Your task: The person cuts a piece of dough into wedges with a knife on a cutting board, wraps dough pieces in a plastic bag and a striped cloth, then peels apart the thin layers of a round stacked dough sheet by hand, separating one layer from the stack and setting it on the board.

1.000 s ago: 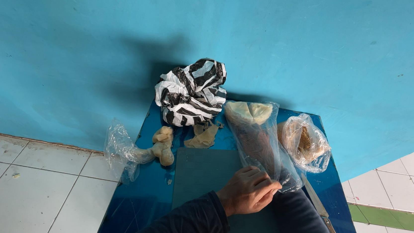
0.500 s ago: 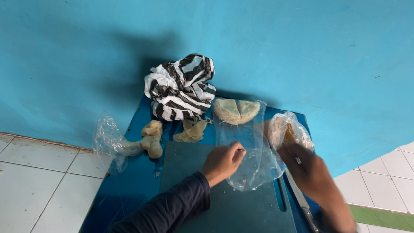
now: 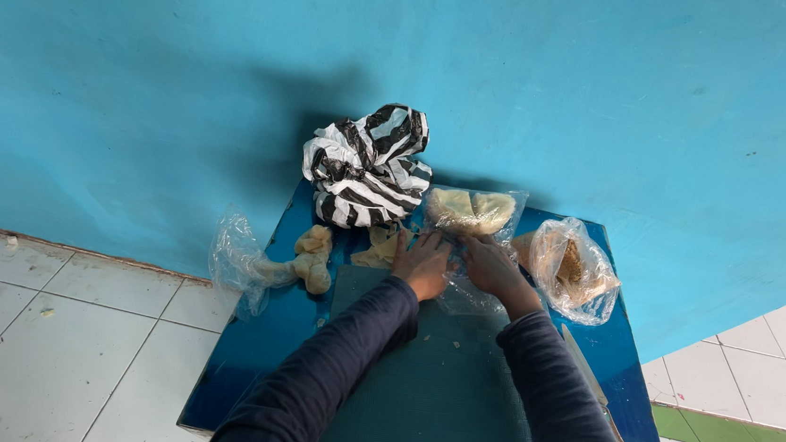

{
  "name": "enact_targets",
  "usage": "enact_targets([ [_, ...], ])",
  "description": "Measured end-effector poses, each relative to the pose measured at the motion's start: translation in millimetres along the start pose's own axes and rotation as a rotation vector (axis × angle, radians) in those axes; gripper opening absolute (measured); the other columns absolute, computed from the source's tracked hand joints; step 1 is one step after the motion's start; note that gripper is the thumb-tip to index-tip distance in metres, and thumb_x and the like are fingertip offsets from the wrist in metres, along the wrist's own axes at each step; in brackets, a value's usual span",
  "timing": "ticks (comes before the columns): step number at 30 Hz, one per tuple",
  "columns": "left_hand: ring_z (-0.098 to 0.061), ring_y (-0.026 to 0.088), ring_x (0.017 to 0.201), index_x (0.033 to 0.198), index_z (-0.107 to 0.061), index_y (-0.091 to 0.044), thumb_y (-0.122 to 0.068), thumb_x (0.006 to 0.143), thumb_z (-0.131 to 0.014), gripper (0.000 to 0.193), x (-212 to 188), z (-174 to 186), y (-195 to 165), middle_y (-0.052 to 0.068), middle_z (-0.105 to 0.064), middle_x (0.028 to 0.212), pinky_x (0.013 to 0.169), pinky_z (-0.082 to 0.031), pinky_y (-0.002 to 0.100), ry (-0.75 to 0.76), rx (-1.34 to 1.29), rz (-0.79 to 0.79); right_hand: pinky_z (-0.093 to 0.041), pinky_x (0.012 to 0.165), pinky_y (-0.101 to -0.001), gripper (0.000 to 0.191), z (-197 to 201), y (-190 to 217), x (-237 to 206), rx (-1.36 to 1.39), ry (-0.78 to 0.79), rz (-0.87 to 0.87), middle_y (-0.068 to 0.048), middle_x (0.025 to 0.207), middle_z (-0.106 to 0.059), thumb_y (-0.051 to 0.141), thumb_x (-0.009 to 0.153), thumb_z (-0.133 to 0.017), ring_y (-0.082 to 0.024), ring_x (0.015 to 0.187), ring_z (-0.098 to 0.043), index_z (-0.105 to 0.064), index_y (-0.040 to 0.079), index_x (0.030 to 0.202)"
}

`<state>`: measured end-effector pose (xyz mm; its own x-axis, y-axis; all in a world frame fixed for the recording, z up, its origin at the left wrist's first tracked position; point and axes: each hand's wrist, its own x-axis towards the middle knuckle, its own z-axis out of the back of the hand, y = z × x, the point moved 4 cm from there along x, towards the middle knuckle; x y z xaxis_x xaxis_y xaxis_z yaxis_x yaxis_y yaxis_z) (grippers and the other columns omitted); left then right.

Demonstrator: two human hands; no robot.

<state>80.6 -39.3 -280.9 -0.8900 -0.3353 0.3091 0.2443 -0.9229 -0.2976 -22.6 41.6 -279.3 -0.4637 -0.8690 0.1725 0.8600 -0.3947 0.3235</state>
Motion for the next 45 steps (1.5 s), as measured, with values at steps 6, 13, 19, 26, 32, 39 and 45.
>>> enact_targets([
  [6,-0.066,0.018,0.103,0.118,-0.07,-0.017,-0.034,0.114,-0.055,0.023,-38.5,42.9,29.9,0.003,-0.07,0.108,0.092,-0.049,0.041,-0.014,-0.228,0.0,-0.056,0.089,-0.0463,0.038,45.7,25.0,-6.0,0.14,-0.26,0.092,-0.023,0.111,-0.07,0.021,0.099,-0.063,-0.038,0.101,-0.071,-0.061,0.006,0.135],
  [13,-0.046,0.028,0.115,0.127,-0.057,0.004,-0.022,0.084,-0.085,0.058,-92.2,168.1,85.8,0.017,-0.042,0.127,0.09,-0.047,0.045,-1.064,-0.209,0.08,-0.058,0.086,-0.0408,0.063,65.2,91.7,53.2,0.478,-0.549,0.125,-0.027,0.124,-0.056,0.029,0.089,-0.079,-0.032,0.106,-0.064,-0.052,0.001,0.138],
  [19,-0.064,0.018,0.102,0.129,-0.062,-0.007,-0.024,0.111,-0.068,0.026,-82.8,137.0,151.3,0.012,-0.059,0.121,0.086,-0.055,0.033,-0.64,-0.78,0.215,-0.056,0.088,-0.0461,0.033,47.5,91.5,79.5,0.664,-0.481,-0.066,-0.026,0.117,-0.063,0.03,0.109,-0.075,-0.033,0.095,-0.066,-0.07,-0.002,0.113],
  [26,-0.061,0.01,0.074,0.13,-0.049,-0.006,-0.023,0.098,-0.067,0.041,-157.1,99.0,137.8,0.008,-0.052,0.111,0.061,-0.056,0.026,-0.71,-1.354,0.266,-0.057,0.082,-0.0415,0.051,61.5,3.0,4.6,0.314,-0.347,-0.001,-0.024,0.115,-0.066,0.027,0.092,-0.073,-0.032,0.101,-0.068,-0.053,0.004,0.134],
  [32,-0.057,0.012,0.052,0.142,-0.042,-0.005,-0.041,0.096,-0.062,0.062,-120.9,39.8,43.2,0.009,-0.064,0.082,0.044,-0.052,0.031,0.281,-1.197,0.446,-0.057,0.088,-0.0505,0.046,41.7,-57.6,-45.0,-0.22,-0.118,-0.362,-0.029,0.099,-0.073,0.04,0.093,-0.075,-0.042,0.097,-0.072,-0.073,-0.005,0.093],
  [39,-0.057,0.01,0.051,0.124,-0.056,0.003,-0.027,0.099,-0.069,0.041,-44.1,-6.3,19.3,0.006,-0.065,0.072,0.045,-0.051,0.027,0.408,-1.279,0.591,-0.056,0.087,-0.0511,0.038,38.0,-46.1,-64.3,-0.138,-0.243,-0.342,-0.028,0.099,-0.072,0.032,0.082,-0.08,-0.043,0.096,-0.07,-0.074,-0.004,0.093],
  [45,-0.061,0.009,0.055,0.109,-0.065,-0.005,-0.011,0.099,-0.063,0.012,-29.7,3.7,26.1,0.004,-0.066,0.073,0.046,-0.053,0.027,0.295,-1.508,0.656,-0.05,0.053,-0.0383,0.02,38.5,-52.7,-69.4,0.704,-0.202,-0.523,-0.021,0.087,-0.068,0.013,0.094,-0.071,-0.029,0.07,-0.066,-0.066,-0.004,0.105],
])
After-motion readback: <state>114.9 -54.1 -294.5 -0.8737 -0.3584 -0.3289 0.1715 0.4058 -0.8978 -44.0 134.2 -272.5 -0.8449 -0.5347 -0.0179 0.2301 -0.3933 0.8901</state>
